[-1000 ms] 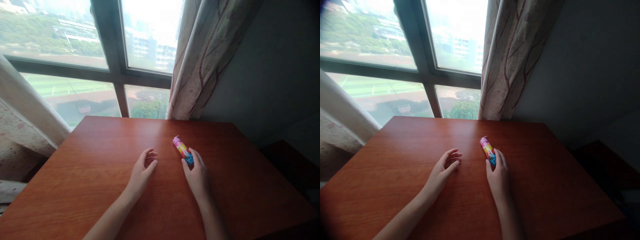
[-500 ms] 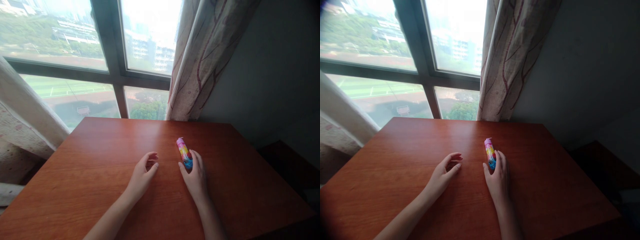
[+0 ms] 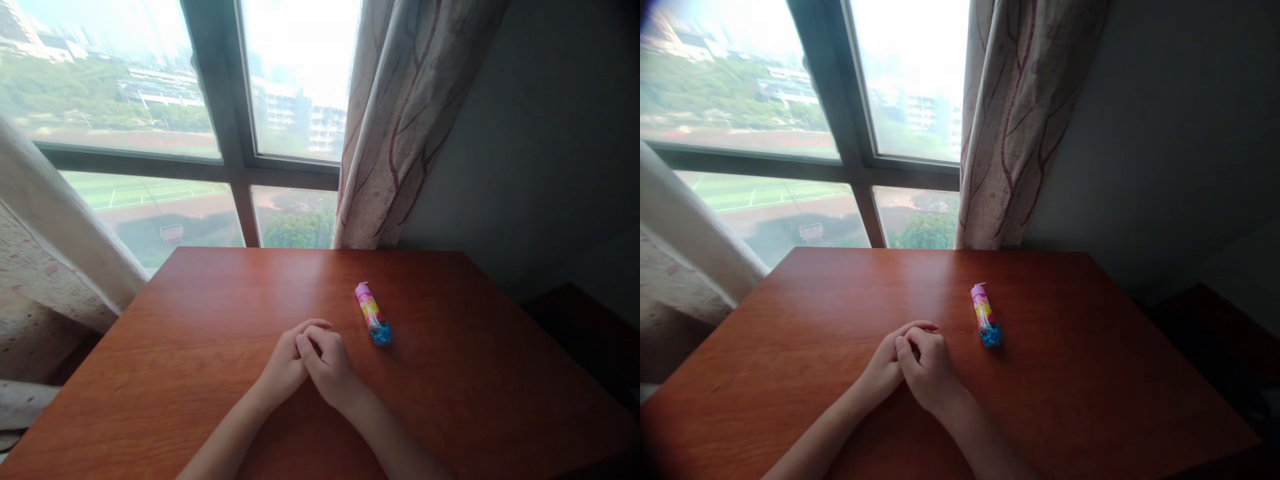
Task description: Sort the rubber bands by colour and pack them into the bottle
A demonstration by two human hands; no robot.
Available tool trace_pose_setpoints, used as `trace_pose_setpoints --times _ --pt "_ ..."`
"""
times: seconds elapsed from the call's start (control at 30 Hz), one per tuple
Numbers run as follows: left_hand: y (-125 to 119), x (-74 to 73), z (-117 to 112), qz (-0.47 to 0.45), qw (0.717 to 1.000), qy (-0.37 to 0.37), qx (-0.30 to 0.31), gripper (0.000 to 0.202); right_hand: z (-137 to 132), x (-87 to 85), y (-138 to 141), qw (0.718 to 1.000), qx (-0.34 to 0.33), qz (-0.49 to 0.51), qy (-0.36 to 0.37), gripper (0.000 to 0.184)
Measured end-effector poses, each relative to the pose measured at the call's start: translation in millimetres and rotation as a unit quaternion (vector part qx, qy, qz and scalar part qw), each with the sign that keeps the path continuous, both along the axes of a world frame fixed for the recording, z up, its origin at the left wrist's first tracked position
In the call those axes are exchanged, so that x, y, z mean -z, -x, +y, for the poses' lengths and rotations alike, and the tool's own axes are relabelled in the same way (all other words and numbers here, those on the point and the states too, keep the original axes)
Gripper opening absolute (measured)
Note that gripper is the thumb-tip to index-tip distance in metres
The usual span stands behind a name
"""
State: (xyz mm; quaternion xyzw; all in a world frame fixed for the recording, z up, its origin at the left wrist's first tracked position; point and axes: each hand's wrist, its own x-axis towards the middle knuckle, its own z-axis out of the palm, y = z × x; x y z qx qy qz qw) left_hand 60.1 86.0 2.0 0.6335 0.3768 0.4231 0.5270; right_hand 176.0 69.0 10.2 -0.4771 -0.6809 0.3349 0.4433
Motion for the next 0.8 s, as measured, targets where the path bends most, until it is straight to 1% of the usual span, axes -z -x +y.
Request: trace_pose_setpoints --times 0.07,0.13,0.23,0.33,0.47,0.8 --pt "4.1 0.0 5.9 0.001 1.0 0.004 -0.029 0.037 15.7 3.6 7.6 1.0 -0.014 -0.02 -0.011 0.037" --pt "6.8 -0.2 11.4 0.005 0.998 0.0 -0.057 0.038 29.4 6.6 10.4 0.999 -0.038 -0.031 -0.024 0.038" --pt "7.0 0.2 15.9 0.017 0.998 -0.008 -0.067 0.039 38.9 12.1 9.3 0.998 -0.042 -0.028 -0.032 0.038" --pt "4.0 0.8 14.7 0.029 0.998 -0.017 -0.056 0.039 35.4 19.8 4.4 0.999 -0.033 -0.022 -0.036 0.04" --pt "0.6 0.0 10.4 0.045 0.998 -0.029 -0.042 0.039 27.0 26.3 -3.9 0.998 -0.044 -0.027 -0.032 0.041" --pt "1.3 -5.5 8.7 0.061 0.996 -0.037 -0.048 0.04 26.0 22.3 -6.2 0.997 -0.049 -0.052 -0.024 0.043"
